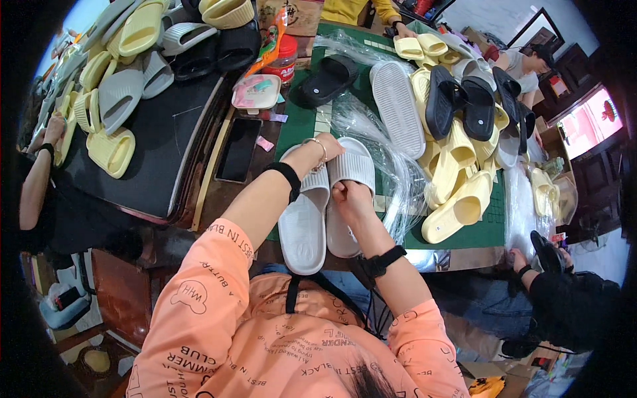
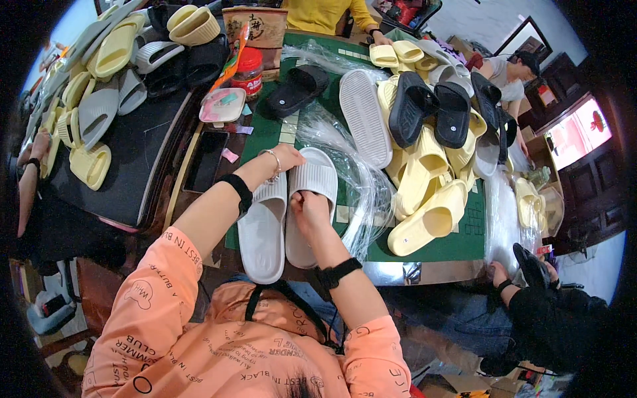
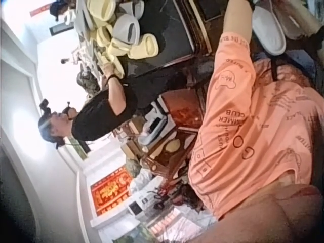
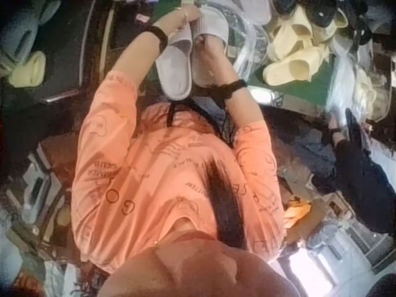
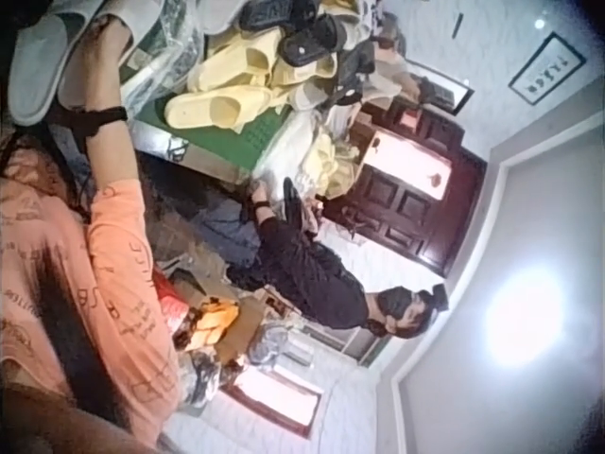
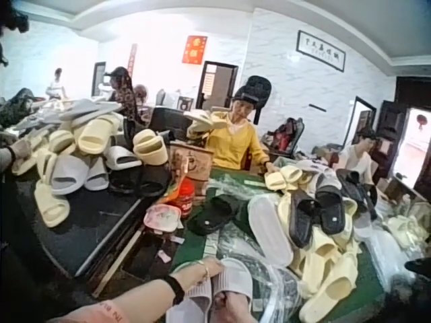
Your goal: Inspect and bag manufactured sandals at a factory station.
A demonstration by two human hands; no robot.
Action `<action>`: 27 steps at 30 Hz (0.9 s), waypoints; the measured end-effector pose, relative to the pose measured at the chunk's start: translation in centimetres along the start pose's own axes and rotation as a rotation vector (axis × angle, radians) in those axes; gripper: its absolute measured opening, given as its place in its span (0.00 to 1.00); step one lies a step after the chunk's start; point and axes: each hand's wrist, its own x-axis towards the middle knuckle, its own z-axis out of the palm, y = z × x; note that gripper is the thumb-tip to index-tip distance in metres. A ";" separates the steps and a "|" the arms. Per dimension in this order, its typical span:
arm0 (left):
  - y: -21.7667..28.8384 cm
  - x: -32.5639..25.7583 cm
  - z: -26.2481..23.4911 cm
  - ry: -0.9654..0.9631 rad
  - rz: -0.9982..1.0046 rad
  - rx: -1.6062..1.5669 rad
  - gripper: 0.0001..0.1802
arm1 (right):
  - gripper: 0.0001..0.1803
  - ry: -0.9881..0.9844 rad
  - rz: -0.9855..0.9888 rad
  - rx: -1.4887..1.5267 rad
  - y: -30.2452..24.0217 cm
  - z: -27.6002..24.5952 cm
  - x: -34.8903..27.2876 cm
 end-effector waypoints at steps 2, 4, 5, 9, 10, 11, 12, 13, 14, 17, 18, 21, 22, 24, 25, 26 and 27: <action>-0.2 0.1 0.1 0.023 -0.020 -0.099 0.12 | 0.02 -0.036 0.039 -0.055 -0.6 0.0 -1.5; -0.4 -0.1 0.2 0.069 -0.022 -0.181 0.11 | 0.05 -0.042 0.010 -0.339 -1.7 -0.3 -3.6; -0.4 -0.3 0.2 0.100 -0.016 -0.214 0.11 | 0.07 -0.029 -0.032 -0.603 -2.5 -0.5 -4.9; -0.3 -1.7 -0.3 0.242 0.019 -0.495 0.10 | 0.08 0.030 -0.350 -1.310 -6.9 -0.7 -5.6; -0.1 -2.2 -0.5 0.240 0.057 -0.567 0.10 | 0.09 0.067 -0.516 -1.334 -7.2 -0.2 -4.6; -0.1 -2.7 -1.0 0.239 0.099 -0.636 0.09 | 0.09 0.023 -0.791 -1.298 -7.4 0.4 -3.2; 0.0 -3.1 -1.5 0.241 0.142 -0.706 0.09 | 0.08 0.083 -0.931 -1.380 -7.1 1.2 -1.5; -0.1 -3.6 -2.0 0.152 0.058 -0.804 0.09 | 0.08 0.091 -1.147 -1.438 -6.6 2.0 0.2; 0.0 -4.0 -2.3 0.130 0.043 -0.846 0.09 | 0.08 0.040 -1.109 -1.420 -6.1 2.7 1.7; -0.3 -4.8 -3.0 0.099 0.048 -0.960 0.10 | 0.08 -0.118 -0.850 -1.261 -4.6 3.9 4.8; -0.5 -5.0 -3.2 0.098 0.053 -1.035 0.11 | 0.08 -0.163 -0.648 -1.133 -4.3 4.1 5.4; -1.5 -5.4 -3.2 0.010 0.071 -1.267 0.20 | 0.07 -0.228 -0.417 -0.859 -3.5 4.2 5.7; -1.8 -5.5 -3.1 -0.001 0.049 -1.345 0.22 | 0.07 -0.262 -0.406 -0.770 -3.4 4.1 5.6; -2.1 -5.7 -2.8 -0.029 -0.001 -1.501 0.26 | 0.08 -0.199 -0.493 -0.858 -3.2 4.1 5.5; -2.2 -5.7 -2.7 -0.030 -0.005 -1.435 0.29 | 0.08 -0.194 -0.575 -0.874 -3.1 4.2 5.5; -2.2 -5.8 -2.5 -0.045 -0.004 -1.422 0.29 | 0.08 -0.189 -0.657 -0.891 -3.1 4.3 5.5; -2.2 -5.8 -2.4 -0.058 0.000 -1.409 0.28 | 0.07 -0.175 -0.664 -0.895 -3.0 4.3 5.4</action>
